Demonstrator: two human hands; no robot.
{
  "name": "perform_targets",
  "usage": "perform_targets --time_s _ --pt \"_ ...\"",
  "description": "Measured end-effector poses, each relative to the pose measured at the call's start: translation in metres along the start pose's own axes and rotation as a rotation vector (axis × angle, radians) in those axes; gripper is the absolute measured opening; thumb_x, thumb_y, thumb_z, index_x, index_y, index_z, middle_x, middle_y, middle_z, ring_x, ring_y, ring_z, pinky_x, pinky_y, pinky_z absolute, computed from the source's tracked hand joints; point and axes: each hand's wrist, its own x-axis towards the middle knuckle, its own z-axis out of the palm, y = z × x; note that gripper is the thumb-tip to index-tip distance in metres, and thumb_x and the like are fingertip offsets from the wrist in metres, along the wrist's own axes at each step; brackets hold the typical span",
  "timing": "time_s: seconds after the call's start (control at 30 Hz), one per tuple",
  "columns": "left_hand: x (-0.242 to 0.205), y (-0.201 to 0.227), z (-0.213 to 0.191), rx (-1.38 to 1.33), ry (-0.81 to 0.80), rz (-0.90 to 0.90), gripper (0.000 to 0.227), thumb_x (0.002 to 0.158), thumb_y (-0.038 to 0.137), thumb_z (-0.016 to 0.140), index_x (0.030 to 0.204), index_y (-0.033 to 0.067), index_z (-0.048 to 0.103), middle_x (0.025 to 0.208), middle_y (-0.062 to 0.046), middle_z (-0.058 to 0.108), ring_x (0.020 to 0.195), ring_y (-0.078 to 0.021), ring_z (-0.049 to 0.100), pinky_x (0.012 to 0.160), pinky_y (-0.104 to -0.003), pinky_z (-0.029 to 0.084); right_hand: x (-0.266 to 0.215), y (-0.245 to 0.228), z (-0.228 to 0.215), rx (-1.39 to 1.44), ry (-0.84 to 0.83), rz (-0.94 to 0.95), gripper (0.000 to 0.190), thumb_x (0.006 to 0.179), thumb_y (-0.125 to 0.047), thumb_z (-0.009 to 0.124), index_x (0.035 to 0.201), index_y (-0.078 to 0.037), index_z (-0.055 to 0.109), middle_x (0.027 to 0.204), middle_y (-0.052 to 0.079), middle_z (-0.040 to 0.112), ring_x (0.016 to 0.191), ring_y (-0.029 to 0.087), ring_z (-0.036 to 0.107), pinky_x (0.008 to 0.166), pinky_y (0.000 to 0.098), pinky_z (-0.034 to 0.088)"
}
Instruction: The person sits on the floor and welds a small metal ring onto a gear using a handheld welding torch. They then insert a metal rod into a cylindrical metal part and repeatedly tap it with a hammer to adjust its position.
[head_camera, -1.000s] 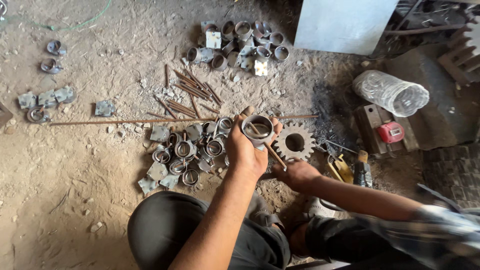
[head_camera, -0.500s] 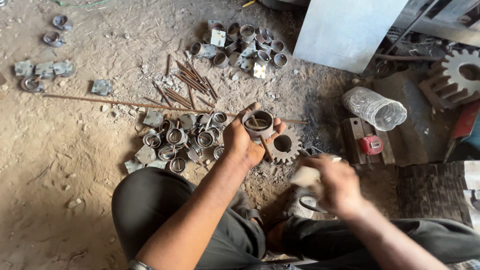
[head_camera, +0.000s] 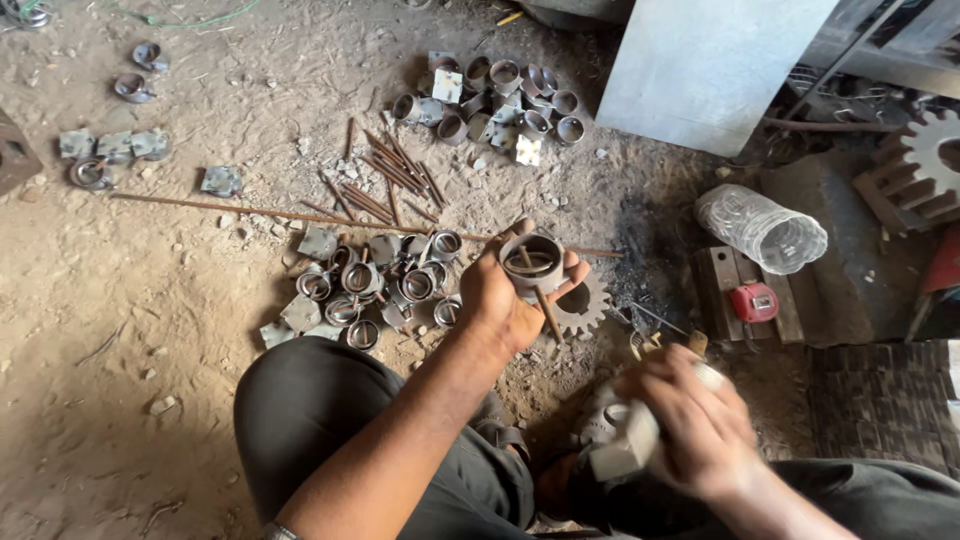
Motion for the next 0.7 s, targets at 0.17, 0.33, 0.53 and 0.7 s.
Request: perform_targets --time_s 0.17,0.33,0.53,0.7 --pt "0.007 -0.005 -0.008 -0.071 -0.016 -0.093 0.036 0.105 0.033 0.043 0.101 0.0044 0.065 0.085 -0.017 0.071 0.075 -0.0306 0.072 0.076 -0.052 0.064 -0.012 0.017 0.01 -0.183 -0.201 0.04 0.049 0.079 -0.025 0.071 0.118 0.004 0.064 0.107 0.023 0.072 0.095 0.04 0.07 0.084 0.0487 0.056" --pt "0.012 -0.011 -0.016 -0.004 -0.229 -0.055 0.043 0.116 0.039 0.043 0.104 0.0009 0.06 0.09 -0.021 0.07 0.08 -0.033 0.073 0.077 -0.049 0.064 -0.028 0.027 0.018 -0.029 -0.096 0.016 0.034 0.09 -0.024 0.07 0.111 0.002 0.063 0.101 0.014 0.069 0.088 0.031 0.069 0.079 0.0418 0.054" --pt "0.008 -0.012 -0.013 -0.062 -0.14 -0.061 0.036 0.109 0.039 0.04 0.106 0.0099 0.06 0.089 -0.018 0.071 0.079 -0.029 0.073 0.077 -0.049 0.065 -0.039 0.029 0.024 -0.034 -0.151 0.063 0.035 0.09 -0.024 0.07 0.111 0.003 0.063 0.103 0.012 0.072 0.085 0.024 0.07 0.073 0.0386 0.052" --pt "0.001 -0.007 -0.007 -0.028 -0.024 -0.056 0.024 0.109 0.031 0.042 0.114 0.0128 0.058 0.089 -0.015 0.069 0.08 -0.0294 0.072 0.08 -0.053 0.065 -0.014 0.006 0.004 -0.091 -0.22 0.044 0.036 0.086 -0.025 0.073 0.11 0.0 0.065 0.1 0.013 0.072 0.083 0.028 0.07 0.071 0.0413 0.053"
